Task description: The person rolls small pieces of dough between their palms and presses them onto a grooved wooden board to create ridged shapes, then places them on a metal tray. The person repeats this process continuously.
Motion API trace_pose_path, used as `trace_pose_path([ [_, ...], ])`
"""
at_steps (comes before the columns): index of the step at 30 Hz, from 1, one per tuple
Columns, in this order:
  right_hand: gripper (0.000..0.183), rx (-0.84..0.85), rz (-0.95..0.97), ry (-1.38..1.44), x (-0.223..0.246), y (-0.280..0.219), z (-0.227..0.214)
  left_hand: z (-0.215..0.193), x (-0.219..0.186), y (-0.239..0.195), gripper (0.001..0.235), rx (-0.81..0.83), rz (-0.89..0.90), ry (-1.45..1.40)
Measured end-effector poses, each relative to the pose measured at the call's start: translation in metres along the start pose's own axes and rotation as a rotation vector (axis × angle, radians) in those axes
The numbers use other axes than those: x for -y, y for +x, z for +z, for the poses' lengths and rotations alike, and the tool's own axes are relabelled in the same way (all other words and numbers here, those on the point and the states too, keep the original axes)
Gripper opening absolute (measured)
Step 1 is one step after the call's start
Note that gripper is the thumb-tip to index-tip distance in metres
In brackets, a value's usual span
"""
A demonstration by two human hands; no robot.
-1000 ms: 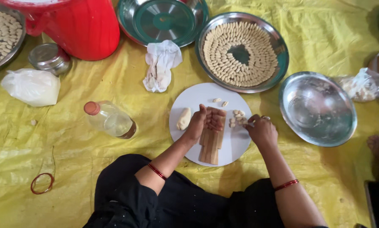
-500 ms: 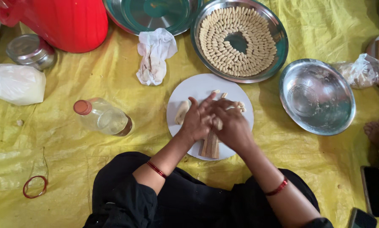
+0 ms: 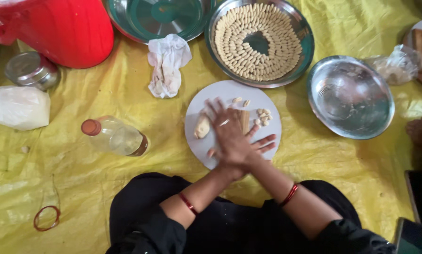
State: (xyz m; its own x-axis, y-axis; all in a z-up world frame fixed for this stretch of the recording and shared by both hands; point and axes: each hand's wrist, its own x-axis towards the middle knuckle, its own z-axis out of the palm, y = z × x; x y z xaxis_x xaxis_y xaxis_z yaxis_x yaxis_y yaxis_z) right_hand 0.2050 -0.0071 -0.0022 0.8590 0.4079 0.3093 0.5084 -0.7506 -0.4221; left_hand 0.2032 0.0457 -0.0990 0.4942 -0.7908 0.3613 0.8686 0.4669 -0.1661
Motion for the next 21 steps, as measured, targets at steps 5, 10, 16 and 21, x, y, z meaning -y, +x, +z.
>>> trace_pose_path([
  [5,0.105,0.083,-0.015,-0.247,0.010,0.001,-0.001,0.024,-0.016,-0.005,0.078,-0.156,0.189,0.999],
  [10,0.107,0.052,0.079,-0.198,0.004,0.000,0.001,0.022,0.003,0.003,0.071,-0.426,-0.129,0.405],
  [16,0.102,0.053,0.032,0.045,0.020,-0.006,0.010,0.026,-0.031,0.006,0.083,-0.155,0.155,0.853],
  [21,0.109,0.061,0.051,-0.188,0.014,0.000,0.001,0.020,-0.018,-0.009,0.086,-0.205,-0.056,0.476],
])
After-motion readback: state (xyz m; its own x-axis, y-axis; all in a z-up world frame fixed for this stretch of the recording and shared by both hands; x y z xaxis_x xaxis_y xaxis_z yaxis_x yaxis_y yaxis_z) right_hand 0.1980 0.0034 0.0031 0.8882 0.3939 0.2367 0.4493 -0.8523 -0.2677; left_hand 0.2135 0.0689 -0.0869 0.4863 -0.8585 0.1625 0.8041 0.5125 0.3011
